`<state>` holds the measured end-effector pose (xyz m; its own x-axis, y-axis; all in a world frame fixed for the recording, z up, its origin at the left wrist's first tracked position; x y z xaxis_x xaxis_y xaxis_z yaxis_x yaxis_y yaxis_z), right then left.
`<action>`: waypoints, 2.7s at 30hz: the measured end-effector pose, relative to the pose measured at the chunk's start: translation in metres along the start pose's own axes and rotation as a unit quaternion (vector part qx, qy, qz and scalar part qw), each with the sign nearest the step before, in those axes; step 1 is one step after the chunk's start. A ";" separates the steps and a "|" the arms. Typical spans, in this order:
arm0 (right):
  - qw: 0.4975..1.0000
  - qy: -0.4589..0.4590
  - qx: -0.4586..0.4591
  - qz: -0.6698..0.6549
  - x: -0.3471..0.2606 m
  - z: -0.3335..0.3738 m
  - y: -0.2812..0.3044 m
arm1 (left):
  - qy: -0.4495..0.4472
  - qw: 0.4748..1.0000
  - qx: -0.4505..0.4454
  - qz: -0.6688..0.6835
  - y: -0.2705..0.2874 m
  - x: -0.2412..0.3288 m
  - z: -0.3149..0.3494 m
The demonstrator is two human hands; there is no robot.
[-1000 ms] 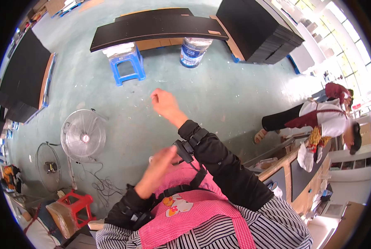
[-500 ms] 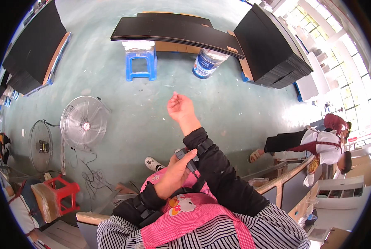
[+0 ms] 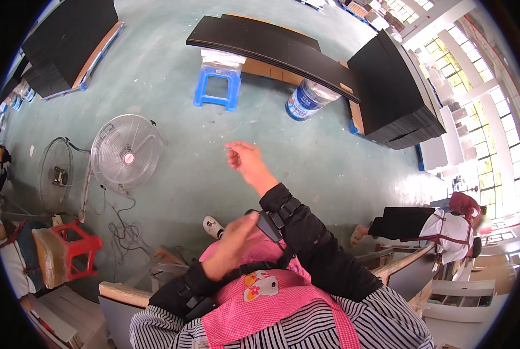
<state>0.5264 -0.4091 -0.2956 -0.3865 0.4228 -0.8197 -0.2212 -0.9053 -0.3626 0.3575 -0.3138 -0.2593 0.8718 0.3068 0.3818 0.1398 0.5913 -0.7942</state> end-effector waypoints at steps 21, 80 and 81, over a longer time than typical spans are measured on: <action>0.970 -0.176 -0.052 -0.161 0.083 -0.010 -0.036 | -0.384 0.806 0.087 -0.443 0.027 0.070 0.017; 0.789 -0.414 -0.424 0.164 0.070 -0.205 -0.238 | 0.044 0.894 0.369 -0.252 0.253 -0.059 -0.034; 0.792 -0.433 -0.404 0.147 0.073 -0.207 -0.249 | 0.031 0.898 0.336 -0.283 0.233 -0.031 -0.035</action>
<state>0.7390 -0.1613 -0.3569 -0.8616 -0.2594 -0.4362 0.5029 -0.5521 -0.6650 0.3796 -0.2113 -0.4725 0.7770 -0.2149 0.5916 0.2722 0.9622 -0.0080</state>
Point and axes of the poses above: each hand's wrist, its own z-axis away from the middle knuckle, its own y-axis out of the back of the hand, x = y × z, the point moved 8 cm from there along -z, towards the middle knuckle, and after that the axes turned 5 degrees about -x, right-handed, at the moved point
